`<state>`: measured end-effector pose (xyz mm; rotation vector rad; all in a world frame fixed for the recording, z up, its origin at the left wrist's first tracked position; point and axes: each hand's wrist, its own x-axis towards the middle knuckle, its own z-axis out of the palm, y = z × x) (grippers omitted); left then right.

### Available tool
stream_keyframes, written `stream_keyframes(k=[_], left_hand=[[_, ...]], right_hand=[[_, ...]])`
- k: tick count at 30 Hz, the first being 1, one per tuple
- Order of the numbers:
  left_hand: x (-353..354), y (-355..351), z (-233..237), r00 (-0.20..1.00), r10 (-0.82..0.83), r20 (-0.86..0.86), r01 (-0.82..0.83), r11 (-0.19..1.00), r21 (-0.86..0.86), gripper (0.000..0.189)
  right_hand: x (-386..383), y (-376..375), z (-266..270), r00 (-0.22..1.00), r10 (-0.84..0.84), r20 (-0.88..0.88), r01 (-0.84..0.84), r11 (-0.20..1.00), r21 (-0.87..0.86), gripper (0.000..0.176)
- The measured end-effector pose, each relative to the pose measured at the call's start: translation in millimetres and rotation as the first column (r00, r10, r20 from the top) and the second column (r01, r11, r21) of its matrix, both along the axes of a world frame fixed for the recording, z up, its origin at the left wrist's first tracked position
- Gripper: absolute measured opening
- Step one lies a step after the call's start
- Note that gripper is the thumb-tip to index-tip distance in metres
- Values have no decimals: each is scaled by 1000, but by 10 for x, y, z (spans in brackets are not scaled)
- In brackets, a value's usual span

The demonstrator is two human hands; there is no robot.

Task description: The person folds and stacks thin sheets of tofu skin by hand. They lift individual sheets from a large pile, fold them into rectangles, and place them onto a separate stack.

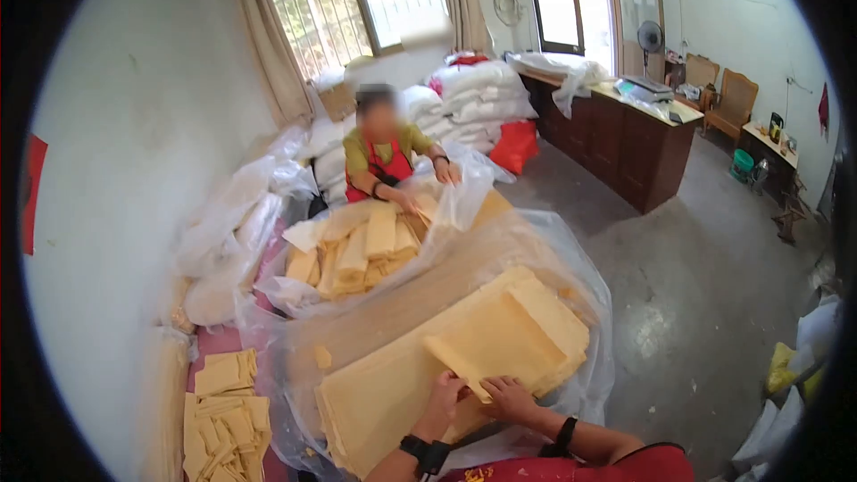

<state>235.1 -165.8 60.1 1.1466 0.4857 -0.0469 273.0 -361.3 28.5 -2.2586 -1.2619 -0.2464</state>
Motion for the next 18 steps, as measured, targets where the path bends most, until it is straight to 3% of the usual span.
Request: stream_keyframes(k=[2,3,4,5,6,7,8,9,10,11,12,13,14,15,16,18], left_hand=[[-51,-45,152,998,-6,62,12,995,-98,29],[-46,15,25,994,-61,89,59,998,19,45],[-76,107,-129,993,-59,100,57,998,23,45],[-114,190,-302,984,-169,46,105,781,615,53],[-145,247,-427,972,-227,-59,117,253,960,62],[-251,284,-463,968,-244,-52,116,258,959,62],[-411,313,-430,970,-222,-102,98,-31,995,67],[-500,330,-413,973,-182,-140,78,-314,946,71],[-474,364,-441,972,-194,-135,71,-304,950,71],[-471,404,-493,968,-206,-140,68,-324,944,70],[-517,412,-555,966,-209,-148,70,-340,938,70],[-544,391,-550,967,-203,-153,81,-325,942,70],[-531,367,-480,971,-192,-143,77,-315,946,71],[-513,351,-414,974,-182,-136,75,-306,949,72],[-508,353,-374,972,-179,-152,94,-297,950,72],[-502,366,-328,966,-185,-180,121,-294,948,72]], right_hand=[[212,117,-514,932,-179,-316,202,979,41,49],[267,71,-326,920,-150,-363,202,973,110,33],[370,37,-155,924,-148,-353,199,973,115,33],[480,-24,-3,673,-223,-706,358,932,47,33],[601,-117,154,289,-244,-926,476,876,-82,32],[763,-230,385,384,-269,-883,515,857,-37,31],[879,-399,530,472,-302,-828,549,836,8,32],[1460,-689,-431,845,-355,-399,461,862,210,39],[1237,-687,650,701,-357,-618,663,645,379,39],[1619,-1000,618,671,-378,-638,672,674,307,41],[1849,-1172,764,669,-277,-690,709,519,478,38],[1897,-1311,1156,734,-206,-647,659,446,605,31],[2044,-1523,1361,716,-127,-686,667,415,619,27],[2106,-1578,1655,729,-69,-681,670,275,690,25],[2160,-1669,1886,882,-168,-439,470,347,812,24],[1706,-1455,2772,938,-195,-287,345,444,827,23]])
